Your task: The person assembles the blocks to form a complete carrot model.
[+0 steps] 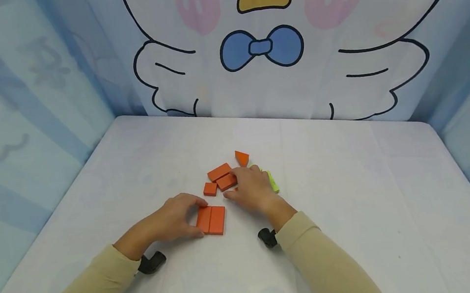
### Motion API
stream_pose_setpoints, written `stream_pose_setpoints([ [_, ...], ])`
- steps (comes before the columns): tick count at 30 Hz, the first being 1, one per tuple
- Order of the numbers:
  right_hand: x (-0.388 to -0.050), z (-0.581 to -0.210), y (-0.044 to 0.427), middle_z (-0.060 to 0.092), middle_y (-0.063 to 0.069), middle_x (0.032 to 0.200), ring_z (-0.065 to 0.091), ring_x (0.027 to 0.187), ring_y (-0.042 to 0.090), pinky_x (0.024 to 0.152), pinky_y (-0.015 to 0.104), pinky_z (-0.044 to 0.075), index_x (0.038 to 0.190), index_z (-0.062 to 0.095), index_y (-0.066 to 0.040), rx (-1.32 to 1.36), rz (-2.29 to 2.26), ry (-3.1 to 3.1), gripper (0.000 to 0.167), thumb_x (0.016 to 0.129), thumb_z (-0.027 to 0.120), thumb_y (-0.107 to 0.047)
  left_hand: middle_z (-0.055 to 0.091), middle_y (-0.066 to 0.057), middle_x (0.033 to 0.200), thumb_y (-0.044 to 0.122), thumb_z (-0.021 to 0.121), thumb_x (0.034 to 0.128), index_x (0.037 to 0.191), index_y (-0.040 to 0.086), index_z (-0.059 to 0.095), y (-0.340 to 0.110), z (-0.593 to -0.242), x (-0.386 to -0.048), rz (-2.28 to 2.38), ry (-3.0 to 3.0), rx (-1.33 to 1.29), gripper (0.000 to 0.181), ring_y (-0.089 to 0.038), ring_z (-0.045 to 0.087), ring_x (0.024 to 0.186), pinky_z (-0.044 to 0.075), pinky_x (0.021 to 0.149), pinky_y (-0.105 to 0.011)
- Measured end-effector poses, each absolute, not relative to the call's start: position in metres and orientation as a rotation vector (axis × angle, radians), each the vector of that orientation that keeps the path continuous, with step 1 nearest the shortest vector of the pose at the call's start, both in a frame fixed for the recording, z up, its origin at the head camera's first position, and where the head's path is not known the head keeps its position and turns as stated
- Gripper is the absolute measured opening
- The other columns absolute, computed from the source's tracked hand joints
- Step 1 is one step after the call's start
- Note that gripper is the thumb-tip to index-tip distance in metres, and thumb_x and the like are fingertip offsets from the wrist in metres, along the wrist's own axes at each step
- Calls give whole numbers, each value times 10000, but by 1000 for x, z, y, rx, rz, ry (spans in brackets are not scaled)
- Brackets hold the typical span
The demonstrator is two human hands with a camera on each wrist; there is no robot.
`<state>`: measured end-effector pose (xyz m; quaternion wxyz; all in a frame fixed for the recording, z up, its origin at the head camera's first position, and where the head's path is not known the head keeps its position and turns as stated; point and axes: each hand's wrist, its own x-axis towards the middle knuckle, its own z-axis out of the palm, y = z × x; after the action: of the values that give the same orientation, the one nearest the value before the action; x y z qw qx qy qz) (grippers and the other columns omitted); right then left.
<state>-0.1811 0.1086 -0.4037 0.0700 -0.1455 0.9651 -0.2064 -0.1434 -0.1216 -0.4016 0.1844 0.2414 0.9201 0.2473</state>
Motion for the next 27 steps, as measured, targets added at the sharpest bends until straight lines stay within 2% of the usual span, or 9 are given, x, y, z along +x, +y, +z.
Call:
stream_pose_setpoints([
  [12,-186,-401,94,647,107,1163,499,1053,312,878,458,411,1342,587,-46,-336,-542,2951,582,906,726,-406,579,-48,1295,265,856,808,1305,81,603,-122,-401,-144,700,2591,676,587,-253,474,1257,368,1067,-445],
  [22,-186,-399,92,651,109,1144,518,1045,318,860,464,425,1335,592,-42,-333,-510,2950,559,906,725,-374,578,-51,1304,265,857,808,1307,77,602,-122,-402,-144,700,2589,688,590,-256,470,1273,358,1078,-446],
  [27,-187,-399,93,646,122,1200,514,1084,324,888,484,416,1369,585,-51,-337,-477,2938,596,896,720,-389,578,-49,1309,257,858,807,1308,77,604,-123,-401,-144,709,2593,701,590,-253,471,1276,352,1081,-443],
])
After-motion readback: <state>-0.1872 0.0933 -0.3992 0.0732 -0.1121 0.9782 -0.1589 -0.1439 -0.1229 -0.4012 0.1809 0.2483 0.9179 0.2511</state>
